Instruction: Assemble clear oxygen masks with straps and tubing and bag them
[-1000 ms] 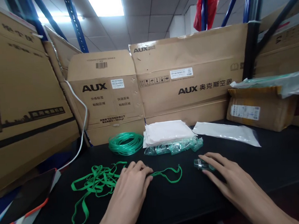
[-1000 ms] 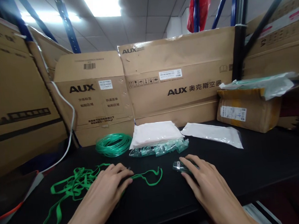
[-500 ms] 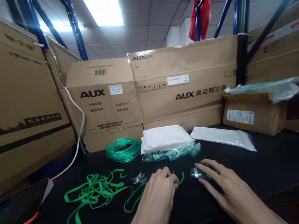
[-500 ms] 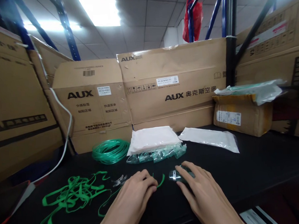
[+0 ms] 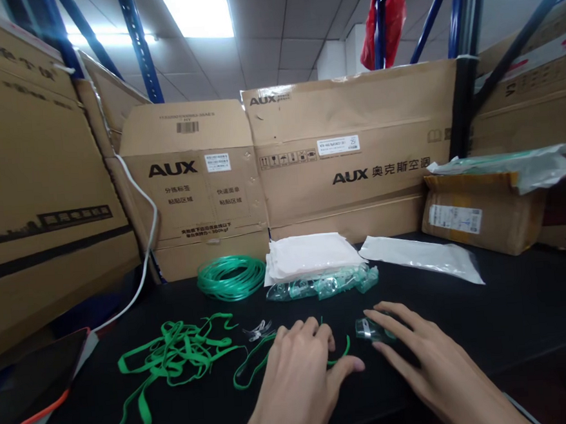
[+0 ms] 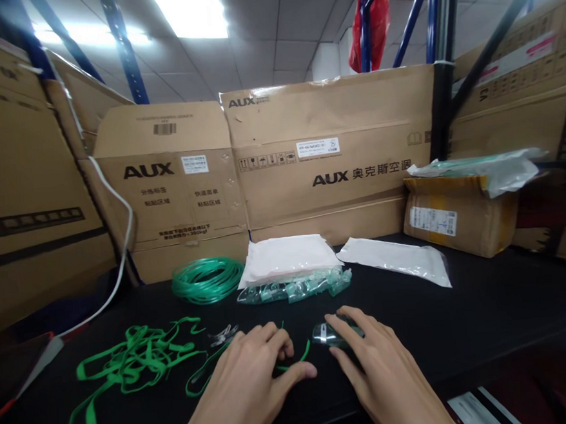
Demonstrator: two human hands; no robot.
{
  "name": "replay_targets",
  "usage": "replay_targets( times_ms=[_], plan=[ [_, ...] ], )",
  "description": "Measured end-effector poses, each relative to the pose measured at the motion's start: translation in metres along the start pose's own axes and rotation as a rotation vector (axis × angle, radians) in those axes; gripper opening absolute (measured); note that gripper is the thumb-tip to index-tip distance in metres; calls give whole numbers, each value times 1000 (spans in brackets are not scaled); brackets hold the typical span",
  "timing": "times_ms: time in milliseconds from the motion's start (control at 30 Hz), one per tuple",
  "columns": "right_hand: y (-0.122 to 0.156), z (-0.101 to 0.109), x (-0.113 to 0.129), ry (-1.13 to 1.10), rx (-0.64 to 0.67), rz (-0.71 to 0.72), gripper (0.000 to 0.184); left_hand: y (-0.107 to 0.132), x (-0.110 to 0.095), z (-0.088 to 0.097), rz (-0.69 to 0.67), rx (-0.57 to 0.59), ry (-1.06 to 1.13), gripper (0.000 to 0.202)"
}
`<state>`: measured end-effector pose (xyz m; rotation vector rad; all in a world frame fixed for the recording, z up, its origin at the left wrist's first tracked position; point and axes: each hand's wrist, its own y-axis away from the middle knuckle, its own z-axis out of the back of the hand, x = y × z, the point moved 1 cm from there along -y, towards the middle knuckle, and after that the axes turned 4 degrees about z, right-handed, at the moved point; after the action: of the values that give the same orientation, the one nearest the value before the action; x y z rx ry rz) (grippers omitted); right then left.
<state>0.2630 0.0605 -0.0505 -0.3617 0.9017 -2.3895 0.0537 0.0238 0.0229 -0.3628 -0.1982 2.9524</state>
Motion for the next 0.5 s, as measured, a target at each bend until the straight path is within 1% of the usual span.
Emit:
replay_targets(
  times_ms=[67, 133, 167, 233, 267, 400, 500],
  plan=[
    [-1, 3, 1, -12, -11, 9, 37, -3, -4, -7, -20, -14, -7, 28],
    [-2, 5, 2, -15, -22, 10, 36, -4, -5, -11, -68, -16, -15, 14],
    [-2, 6, 3, -17, -25, 13, 36, -4, -4, -13, -86, -12, -18, 13],
    [-3, 9, 5, -27, -26, 32, 35, -3, 0, -14, -119, -9, -14, 22],
    [-4, 10, 6, -32, -29, 44, 35, -3, 3, -15, -143, -13, -3, 23],
    [-6, 12, 4, -36, -58, 74, 35, 2, 14, -17, -257, -27, 127, 20],
    [-8, 13, 3, -46, -62, 94, 37, 6, 19, -20, -282, -20, 173, 21]
  ],
)
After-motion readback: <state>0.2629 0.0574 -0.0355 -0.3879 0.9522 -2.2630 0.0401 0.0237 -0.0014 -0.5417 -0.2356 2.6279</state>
